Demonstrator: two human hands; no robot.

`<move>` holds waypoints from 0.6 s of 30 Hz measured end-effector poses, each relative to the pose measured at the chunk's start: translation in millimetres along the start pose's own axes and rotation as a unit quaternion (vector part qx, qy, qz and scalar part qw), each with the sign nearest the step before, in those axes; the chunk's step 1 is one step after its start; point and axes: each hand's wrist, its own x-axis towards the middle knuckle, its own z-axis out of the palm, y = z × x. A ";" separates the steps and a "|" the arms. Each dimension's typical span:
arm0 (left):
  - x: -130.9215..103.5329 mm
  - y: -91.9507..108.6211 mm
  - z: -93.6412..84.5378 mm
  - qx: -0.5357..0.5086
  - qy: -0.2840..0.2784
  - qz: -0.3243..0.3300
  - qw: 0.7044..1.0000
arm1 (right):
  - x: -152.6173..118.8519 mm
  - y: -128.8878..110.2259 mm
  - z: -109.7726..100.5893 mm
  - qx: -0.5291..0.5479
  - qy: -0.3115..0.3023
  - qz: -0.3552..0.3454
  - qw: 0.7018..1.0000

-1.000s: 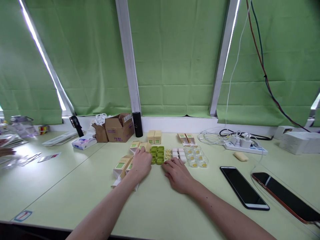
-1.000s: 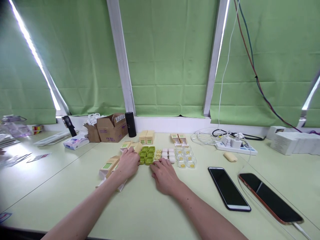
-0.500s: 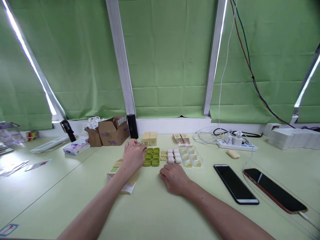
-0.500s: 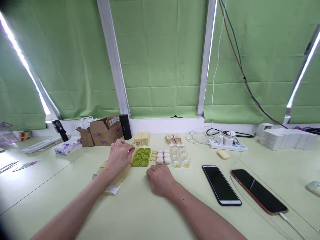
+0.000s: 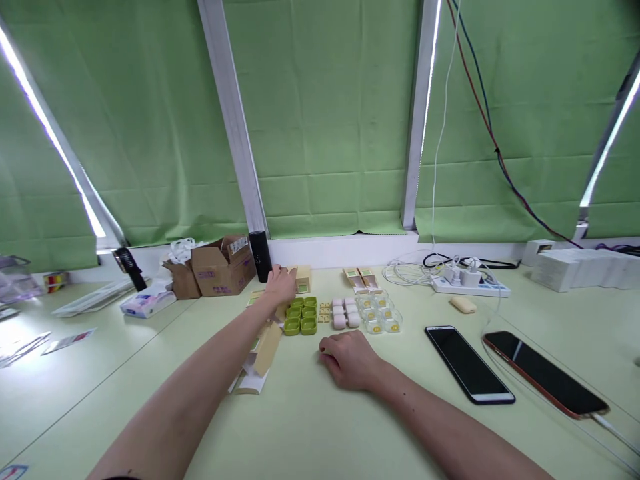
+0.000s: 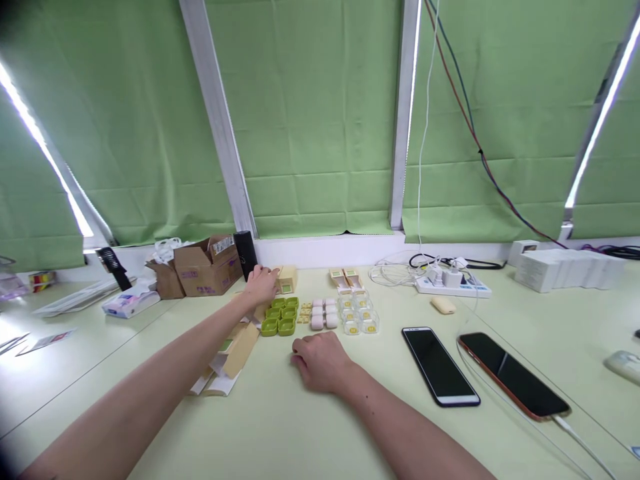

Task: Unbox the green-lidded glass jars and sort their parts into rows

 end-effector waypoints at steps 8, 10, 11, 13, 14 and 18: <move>26.6 2.7 17.7 0.011 -0.019 0.001 1.000 | 0.4 1.2 0.5 0.015 -0.001 -0.002 1.000; 29.2 3.0 18.4 0.013 -0.022 0.003 1.000 | 0.5 1.3 0.7 0.015 -0.002 -0.001 1.000; 30.1 3.1 18.8 0.013 -0.023 0.004 1.000 | 0.5 1.3 0.7 0.014 -0.002 -0.002 1.000; 31.1 3.5 19.7 0.012 -0.029 0.008 0.999 | 0.5 1.4 0.6 0.011 0.000 -0.004 1.000; 31.3 3.9 20.2 0.010 -0.032 0.011 0.999 | 0.4 1.3 0.4 0.010 0.000 -0.004 1.000; 30.4 6.8 20.5 -0.006 -0.033 0.024 0.999 | 0.9 1.1 -0.6 0.012 -0.007 -0.002 1.000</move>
